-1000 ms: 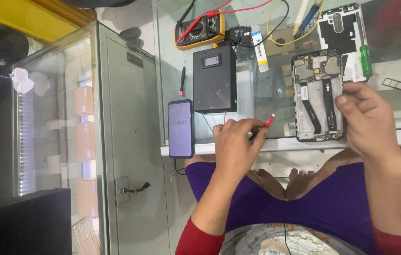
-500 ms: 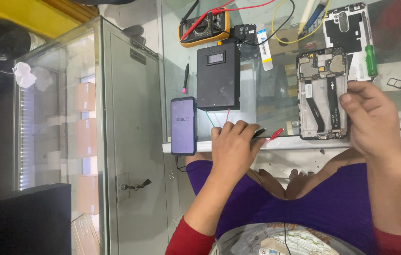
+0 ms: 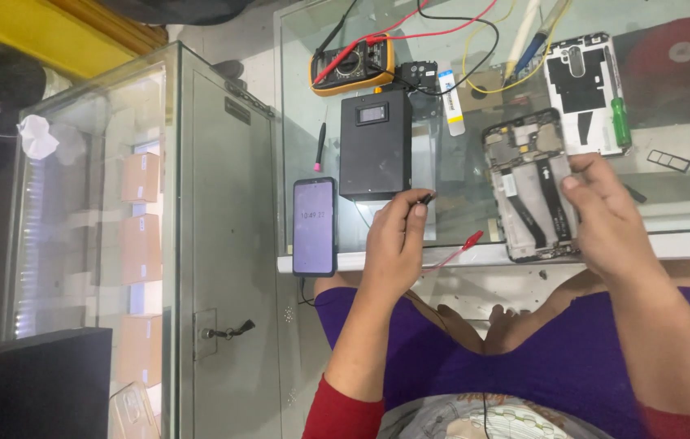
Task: Testing a smartphone motherboard using a DC power supply and multimeter probes to diagnose power issues.
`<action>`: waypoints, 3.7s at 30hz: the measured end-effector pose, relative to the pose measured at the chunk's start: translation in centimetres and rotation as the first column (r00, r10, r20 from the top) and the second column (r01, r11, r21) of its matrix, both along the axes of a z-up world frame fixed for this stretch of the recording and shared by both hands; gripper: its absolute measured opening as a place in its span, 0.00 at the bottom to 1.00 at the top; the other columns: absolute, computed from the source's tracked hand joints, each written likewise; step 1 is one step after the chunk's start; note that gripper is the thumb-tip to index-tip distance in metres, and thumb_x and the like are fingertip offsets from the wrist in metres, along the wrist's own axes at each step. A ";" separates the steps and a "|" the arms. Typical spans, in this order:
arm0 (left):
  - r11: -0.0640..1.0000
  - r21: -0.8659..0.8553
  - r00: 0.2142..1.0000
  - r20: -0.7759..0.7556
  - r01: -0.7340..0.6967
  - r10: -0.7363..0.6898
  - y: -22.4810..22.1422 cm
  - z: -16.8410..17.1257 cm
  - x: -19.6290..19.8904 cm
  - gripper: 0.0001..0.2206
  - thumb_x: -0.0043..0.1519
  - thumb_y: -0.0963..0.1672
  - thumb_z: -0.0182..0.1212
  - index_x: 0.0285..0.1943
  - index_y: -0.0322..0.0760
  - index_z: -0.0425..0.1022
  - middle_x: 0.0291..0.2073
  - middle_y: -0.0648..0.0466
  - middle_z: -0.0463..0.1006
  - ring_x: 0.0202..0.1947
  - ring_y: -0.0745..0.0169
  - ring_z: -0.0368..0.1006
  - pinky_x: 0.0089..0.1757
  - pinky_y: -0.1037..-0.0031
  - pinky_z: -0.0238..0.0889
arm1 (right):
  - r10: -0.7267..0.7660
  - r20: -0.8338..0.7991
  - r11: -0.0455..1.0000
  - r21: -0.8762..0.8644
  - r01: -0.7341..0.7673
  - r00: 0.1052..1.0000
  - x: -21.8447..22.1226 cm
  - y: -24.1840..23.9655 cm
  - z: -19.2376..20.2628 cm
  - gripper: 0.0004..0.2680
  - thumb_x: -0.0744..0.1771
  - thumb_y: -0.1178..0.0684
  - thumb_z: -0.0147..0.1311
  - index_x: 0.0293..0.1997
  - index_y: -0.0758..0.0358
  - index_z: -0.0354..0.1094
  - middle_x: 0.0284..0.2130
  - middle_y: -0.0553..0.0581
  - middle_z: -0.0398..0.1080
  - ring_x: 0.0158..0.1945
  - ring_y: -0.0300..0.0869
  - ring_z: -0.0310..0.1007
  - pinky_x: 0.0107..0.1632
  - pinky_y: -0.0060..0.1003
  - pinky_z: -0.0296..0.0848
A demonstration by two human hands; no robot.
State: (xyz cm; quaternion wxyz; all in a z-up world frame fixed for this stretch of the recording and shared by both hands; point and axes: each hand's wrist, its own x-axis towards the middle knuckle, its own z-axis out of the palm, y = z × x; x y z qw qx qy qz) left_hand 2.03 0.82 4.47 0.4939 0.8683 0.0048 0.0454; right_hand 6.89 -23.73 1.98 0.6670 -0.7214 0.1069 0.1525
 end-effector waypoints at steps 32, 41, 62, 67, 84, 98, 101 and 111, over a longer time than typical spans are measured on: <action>0.993 0.108 0.999 -0.012 0.042 -0.041 0.1 -0.4 1.2 0.12 0.70 0.47 0.44 0.43 0.37 0.70 0.30 0.56 0.73 0.32 0.57 0.69 0.37 0.67 0.61 | 0.190 0.022 0.872 0.455 -0.179 0.981 1.3 -1.6 -8.8 0.14 0.70 0.57 0.45 0.65 0.63 0.59 0.52 0.60 0.72 0.45 0.43 0.76 0.45 0.35 0.77; 0.988 0.144 0.992 0.101 0.059 -0.074 -0.2 -0.6 1.3 0.13 0.71 0.47 0.44 0.44 0.35 0.70 0.34 0.54 0.75 0.34 0.55 0.71 0.42 0.66 0.62 | 0.232 0.104 0.858 0.446 -0.254 0.967 1.1 -1.9 -9.6 0.14 0.71 0.57 0.46 0.65 0.63 0.60 0.48 0.58 0.74 0.43 0.41 0.77 0.43 0.33 0.78; 0.897 0.441 0.938 0.294 0.037 -0.184 -1.2 -2.2 1.8 0.06 0.70 0.41 0.50 0.48 0.32 0.71 0.35 0.50 0.77 0.34 0.52 0.72 0.44 0.63 0.58 | 0.185 0.045 0.774 0.609 -0.174 0.982 1.8 -1.3 -8.9 0.15 0.71 0.61 0.42 0.67 0.56 0.51 0.57 0.63 0.69 0.50 0.45 0.74 0.50 0.37 0.76; 0.857 0.514 0.939 0.275 0.035 -0.204 -1.0 -2.8 2.5 0.05 0.71 0.41 0.52 0.50 0.32 0.70 0.35 0.50 0.75 0.34 0.51 0.71 0.42 0.63 0.58 | 0.194 -0.016 0.767 0.626 -0.141 0.981 1.8 -1.1 -8.1 0.16 0.70 0.60 0.43 0.67 0.58 0.52 0.60 0.65 0.68 0.54 0.47 0.73 0.51 0.40 0.77; 0.801 0.599 0.932 0.282 0.015 -0.229 -0.9 -3.0 3.4 0.04 0.67 0.39 0.54 0.38 0.35 0.68 0.23 0.52 0.69 0.24 0.49 0.65 0.37 0.62 0.55 | 0.233 0.011 0.778 0.597 -0.193 0.972 1.6 -1.0 -7.9 0.16 0.71 0.58 0.45 0.68 0.58 0.54 0.53 0.62 0.72 0.45 0.42 0.78 0.41 0.36 0.80; 0.883 0.442 0.973 0.084 0.159 -0.217 -0.1 -1.1 2.7 0.13 0.73 0.44 0.42 0.60 0.31 0.66 0.37 0.48 0.79 0.36 0.48 0.75 0.43 0.61 0.58 | 0.223 -0.044 0.815 0.556 -0.161 0.974 1.7 -1.4 -7.9 0.17 0.70 0.59 0.43 0.69 0.62 0.56 0.57 0.59 0.68 0.46 0.42 0.74 0.44 0.34 0.76; 0.911 0.376 0.973 0.085 0.169 -0.215 0.1 -1.1 2.7 0.08 0.72 0.42 0.44 0.52 0.32 0.67 0.33 0.50 0.76 0.33 0.46 0.73 0.42 0.60 0.58 | 0.222 -0.046 0.854 0.491 -0.171 0.974 2.0 -1.3 -7.4 0.20 0.70 0.58 0.40 0.73 0.68 0.55 0.61 0.64 0.67 0.53 0.45 0.72 0.53 0.35 0.72; 0.929 0.267 0.957 0.068 0.255 -0.282 0.3 -0.8 2.0 0.07 0.72 0.43 0.44 0.47 0.33 0.64 0.29 0.50 0.71 0.28 0.48 0.70 0.42 0.59 0.61 | 0.039 -0.047 0.972 0.235 -0.027 0.998 1.2 0.1 -4.9 0.19 0.70 0.54 0.46 0.71 0.68 0.61 0.60 0.59 0.70 0.56 0.40 0.73 0.59 0.30 0.72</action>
